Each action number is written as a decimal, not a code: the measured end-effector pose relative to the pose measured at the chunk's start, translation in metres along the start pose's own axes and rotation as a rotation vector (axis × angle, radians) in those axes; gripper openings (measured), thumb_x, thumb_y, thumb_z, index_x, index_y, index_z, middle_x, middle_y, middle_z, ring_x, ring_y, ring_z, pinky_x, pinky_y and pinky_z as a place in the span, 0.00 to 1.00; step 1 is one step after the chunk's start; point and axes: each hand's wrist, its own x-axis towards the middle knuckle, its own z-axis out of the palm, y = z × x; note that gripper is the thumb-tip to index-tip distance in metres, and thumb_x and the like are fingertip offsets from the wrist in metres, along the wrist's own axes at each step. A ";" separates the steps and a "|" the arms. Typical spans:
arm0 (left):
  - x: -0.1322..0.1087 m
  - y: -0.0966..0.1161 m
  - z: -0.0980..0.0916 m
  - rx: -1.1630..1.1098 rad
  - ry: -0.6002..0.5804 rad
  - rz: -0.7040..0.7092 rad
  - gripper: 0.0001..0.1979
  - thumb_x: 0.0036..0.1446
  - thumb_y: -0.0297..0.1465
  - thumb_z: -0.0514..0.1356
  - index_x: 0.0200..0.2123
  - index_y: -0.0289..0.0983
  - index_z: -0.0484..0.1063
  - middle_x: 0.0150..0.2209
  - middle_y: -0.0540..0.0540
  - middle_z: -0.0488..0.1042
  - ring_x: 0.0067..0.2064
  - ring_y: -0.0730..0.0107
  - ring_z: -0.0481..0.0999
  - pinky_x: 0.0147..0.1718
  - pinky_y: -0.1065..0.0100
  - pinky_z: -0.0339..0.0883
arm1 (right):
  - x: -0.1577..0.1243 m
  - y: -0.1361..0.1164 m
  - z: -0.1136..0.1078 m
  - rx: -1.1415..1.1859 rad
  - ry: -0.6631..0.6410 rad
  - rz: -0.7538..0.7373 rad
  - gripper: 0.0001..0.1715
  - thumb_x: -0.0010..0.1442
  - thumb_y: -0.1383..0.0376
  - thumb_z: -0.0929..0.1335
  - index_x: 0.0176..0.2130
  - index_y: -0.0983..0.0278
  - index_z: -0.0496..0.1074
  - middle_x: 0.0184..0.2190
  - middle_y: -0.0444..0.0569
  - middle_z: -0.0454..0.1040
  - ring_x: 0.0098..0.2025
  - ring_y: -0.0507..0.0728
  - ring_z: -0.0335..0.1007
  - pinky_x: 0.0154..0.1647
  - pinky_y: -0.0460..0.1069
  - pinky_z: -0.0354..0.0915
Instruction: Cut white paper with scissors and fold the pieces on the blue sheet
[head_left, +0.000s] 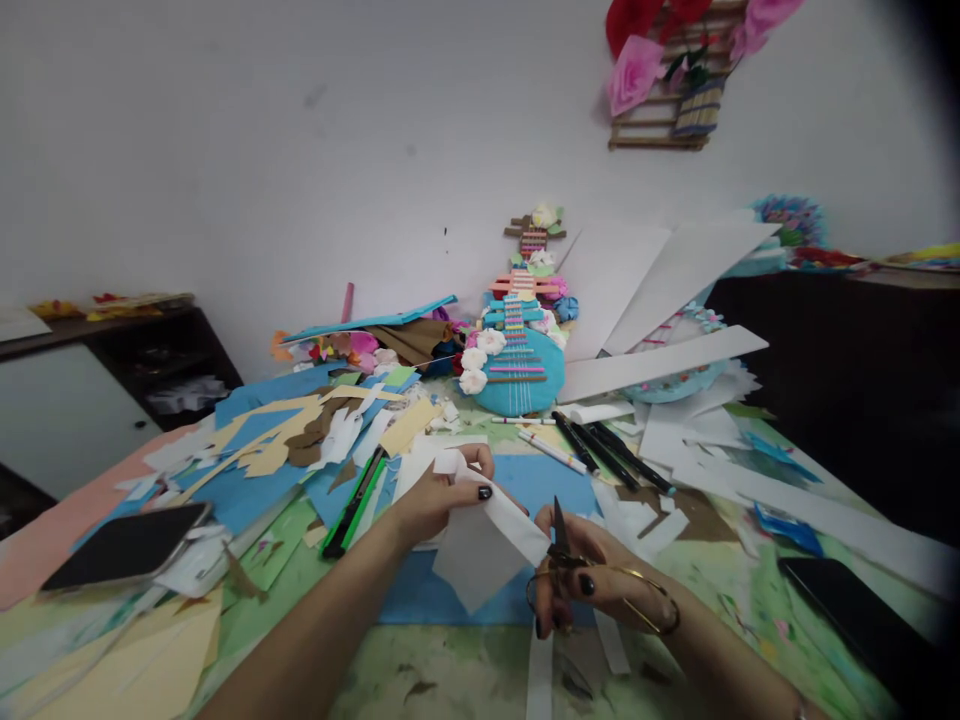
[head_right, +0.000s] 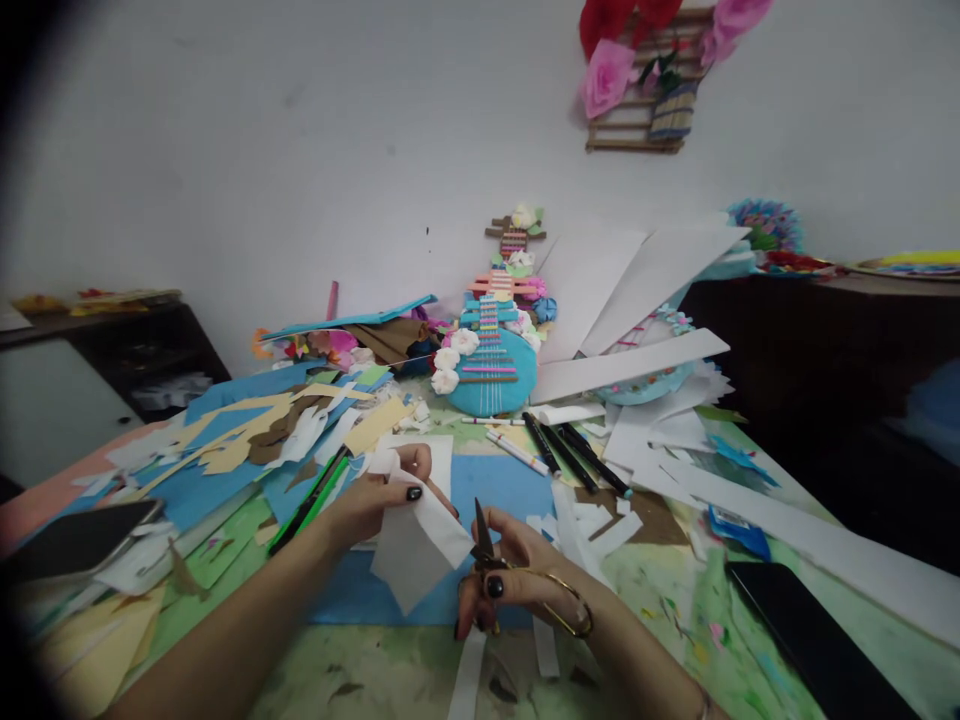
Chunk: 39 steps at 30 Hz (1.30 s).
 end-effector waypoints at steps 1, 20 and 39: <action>-0.001 -0.001 0.000 0.010 -0.002 0.000 0.16 0.43 0.36 0.66 0.27 0.38 0.61 0.26 0.42 0.77 0.29 0.57 0.77 0.23 0.72 0.60 | -0.001 0.000 0.001 0.003 0.001 0.003 0.29 0.50 0.52 0.71 0.40 0.64 0.54 0.27 0.53 0.76 0.24 0.50 0.65 0.24 0.44 0.56; -0.004 -0.012 0.012 0.143 -0.043 0.156 0.18 0.40 0.26 0.69 0.36 0.35 0.68 0.30 0.46 0.77 0.30 0.70 0.75 0.27 0.74 0.65 | -0.004 0.009 -0.004 -0.089 0.026 -0.039 0.28 0.52 0.53 0.71 0.40 0.63 0.52 0.29 0.52 0.76 0.24 0.48 0.63 0.26 0.44 0.56; -0.005 -0.010 0.017 0.360 0.064 0.145 0.10 0.39 0.25 0.65 0.30 0.33 0.71 0.27 0.48 0.74 0.26 0.75 0.70 0.23 0.76 0.60 | -0.010 0.009 -0.002 -0.041 0.011 -0.032 0.28 0.53 0.52 0.70 0.41 0.65 0.55 0.27 0.52 0.75 0.23 0.49 0.64 0.23 0.44 0.57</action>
